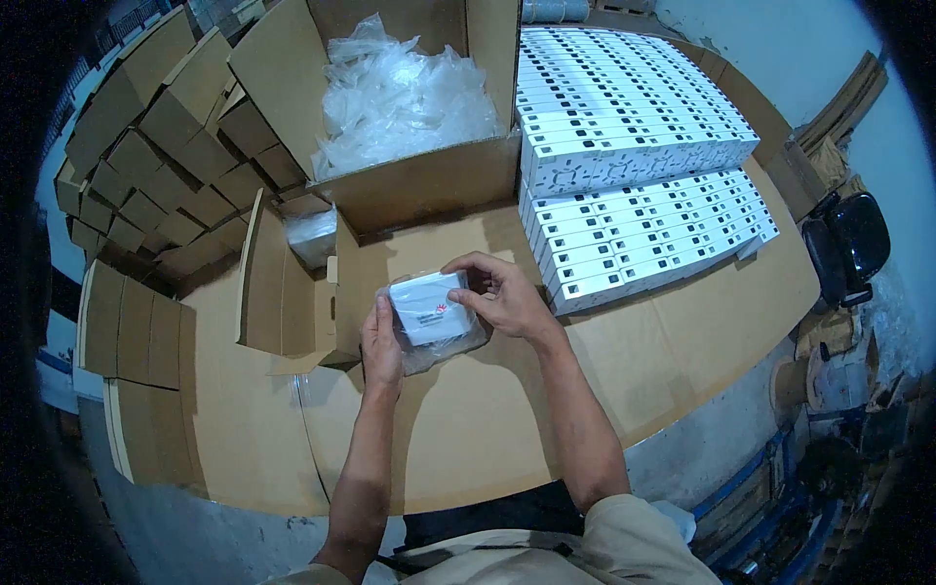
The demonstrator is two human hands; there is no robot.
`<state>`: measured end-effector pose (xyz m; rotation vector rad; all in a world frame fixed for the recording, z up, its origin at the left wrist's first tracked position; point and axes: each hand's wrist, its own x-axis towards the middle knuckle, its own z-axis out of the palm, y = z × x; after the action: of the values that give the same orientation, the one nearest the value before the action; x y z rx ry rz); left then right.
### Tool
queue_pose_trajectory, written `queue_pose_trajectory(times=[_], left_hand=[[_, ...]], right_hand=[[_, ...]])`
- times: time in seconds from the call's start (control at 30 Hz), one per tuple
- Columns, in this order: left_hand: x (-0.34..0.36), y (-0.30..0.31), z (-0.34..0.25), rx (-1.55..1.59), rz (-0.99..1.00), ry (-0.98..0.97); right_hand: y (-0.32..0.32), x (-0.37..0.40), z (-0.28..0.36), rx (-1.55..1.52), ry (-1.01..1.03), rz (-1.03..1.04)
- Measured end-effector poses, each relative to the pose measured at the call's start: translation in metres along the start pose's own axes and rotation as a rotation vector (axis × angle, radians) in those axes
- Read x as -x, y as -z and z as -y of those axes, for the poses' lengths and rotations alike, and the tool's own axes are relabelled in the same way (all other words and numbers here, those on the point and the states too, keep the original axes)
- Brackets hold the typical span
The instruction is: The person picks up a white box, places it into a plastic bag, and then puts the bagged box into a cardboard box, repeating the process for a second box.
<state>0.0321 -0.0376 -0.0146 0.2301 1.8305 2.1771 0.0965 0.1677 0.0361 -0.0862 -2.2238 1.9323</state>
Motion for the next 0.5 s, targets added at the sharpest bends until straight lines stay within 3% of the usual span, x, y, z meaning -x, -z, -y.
queue_pose_trajectory(times=[0.13, 0.43, 0.5], left_hand=[[0.002, -0.002, -0.009, -0.018, 0.037, -0.031], [-0.004, -0.006, -0.005, -0.016, 0.045, -0.087], [-0.005, -0.007, -0.006, -0.027, 0.045, -0.094]], right_hand=[[0.003, 0.001, 0.001, -0.005, -0.074, 0.029], [0.007, -0.003, -0.014, -0.038, 0.149, -0.023], [0.007, -0.002, -0.014, -0.046, 0.114, -0.065]])
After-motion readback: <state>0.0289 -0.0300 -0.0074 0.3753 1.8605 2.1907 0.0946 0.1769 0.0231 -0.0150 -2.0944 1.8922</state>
